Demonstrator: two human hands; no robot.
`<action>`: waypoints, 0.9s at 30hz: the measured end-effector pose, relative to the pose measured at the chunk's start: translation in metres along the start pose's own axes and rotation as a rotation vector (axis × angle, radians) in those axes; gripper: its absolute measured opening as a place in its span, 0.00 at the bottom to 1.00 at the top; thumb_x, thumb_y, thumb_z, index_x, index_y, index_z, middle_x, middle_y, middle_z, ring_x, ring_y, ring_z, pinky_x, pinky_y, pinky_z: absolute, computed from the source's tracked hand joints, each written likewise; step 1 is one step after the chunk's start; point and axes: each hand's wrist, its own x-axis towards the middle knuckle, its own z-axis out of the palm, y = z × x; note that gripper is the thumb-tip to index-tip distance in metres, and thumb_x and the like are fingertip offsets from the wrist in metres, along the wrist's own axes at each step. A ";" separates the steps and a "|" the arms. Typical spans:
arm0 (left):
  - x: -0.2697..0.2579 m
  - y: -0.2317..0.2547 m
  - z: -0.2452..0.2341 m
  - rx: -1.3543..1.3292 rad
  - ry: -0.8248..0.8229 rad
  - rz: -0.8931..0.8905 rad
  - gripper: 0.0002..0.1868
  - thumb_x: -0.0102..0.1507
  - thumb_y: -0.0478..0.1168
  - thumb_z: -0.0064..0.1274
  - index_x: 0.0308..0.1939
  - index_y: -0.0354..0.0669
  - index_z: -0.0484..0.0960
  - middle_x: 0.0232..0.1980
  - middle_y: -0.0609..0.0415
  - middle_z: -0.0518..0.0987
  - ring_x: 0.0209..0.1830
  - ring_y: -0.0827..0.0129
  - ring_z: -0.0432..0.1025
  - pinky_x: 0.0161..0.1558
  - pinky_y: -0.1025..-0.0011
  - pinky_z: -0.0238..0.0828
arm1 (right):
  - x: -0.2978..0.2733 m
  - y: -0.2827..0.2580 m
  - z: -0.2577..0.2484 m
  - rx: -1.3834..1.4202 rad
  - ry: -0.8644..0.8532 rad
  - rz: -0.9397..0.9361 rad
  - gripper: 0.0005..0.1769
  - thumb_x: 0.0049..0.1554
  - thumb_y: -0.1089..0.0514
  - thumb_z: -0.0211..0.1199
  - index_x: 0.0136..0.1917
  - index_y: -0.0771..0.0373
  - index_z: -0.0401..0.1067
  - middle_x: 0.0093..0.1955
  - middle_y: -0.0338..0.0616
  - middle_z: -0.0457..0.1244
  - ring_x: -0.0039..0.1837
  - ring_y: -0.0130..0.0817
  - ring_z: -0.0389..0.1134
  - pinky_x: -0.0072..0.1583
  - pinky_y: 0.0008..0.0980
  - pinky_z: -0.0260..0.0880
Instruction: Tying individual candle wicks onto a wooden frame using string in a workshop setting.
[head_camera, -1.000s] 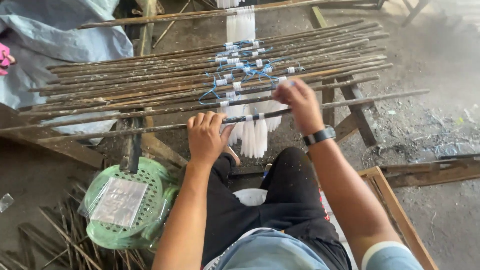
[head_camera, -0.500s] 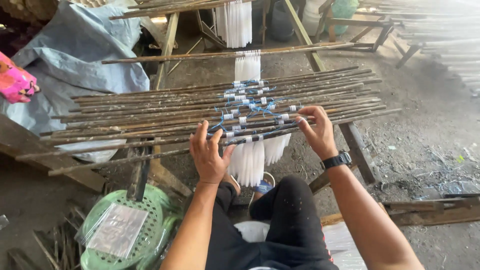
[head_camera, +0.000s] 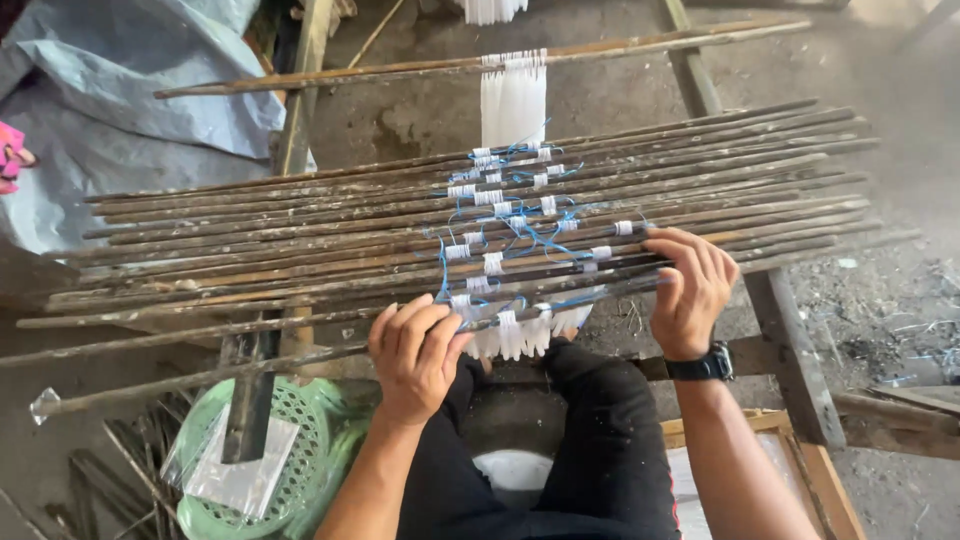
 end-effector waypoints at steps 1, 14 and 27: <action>0.003 -0.001 0.001 -0.005 -0.005 0.012 0.13 0.60 0.51 0.41 0.32 0.50 0.76 0.39 0.60 0.73 0.43 0.66 0.70 0.51 0.64 0.56 | 0.001 -0.002 -0.001 -0.012 0.029 0.021 0.32 0.58 0.37 0.24 0.45 0.54 0.68 0.45 0.36 0.62 0.48 0.37 0.62 0.55 0.30 0.51; 0.034 -0.009 -0.022 -0.075 -0.226 -0.013 0.16 0.53 0.41 0.62 0.35 0.44 0.69 0.40 0.55 0.70 0.46 0.63 0.66 0.50 0.66 0.56 | -0.015 0.000 0.017 0.252 0.061 -0.041 0.34 0.71 0.52 0.28 0.46 0.87 0.62 0.49 0.74 0.60 0.53 0.65 0.63 0.57 0.53 0.63; 0.022 -0.011 0.000 -0.146 -0.173 -0.105 0.24 0.58 0.62 0.32 0.38 0.47 0.69 0.49 0.51 0.69 0.51 0.60 0.66 0.55 0.66 0.51 | -0.010 -0.003 0.013 -0.274 0.169 -0.165 0.28 0.58 0.44 0.35 0.48 0.67 0.68 0.52 0.53 0.65 0.54 0.48 0.65 0.58 0.38 0.51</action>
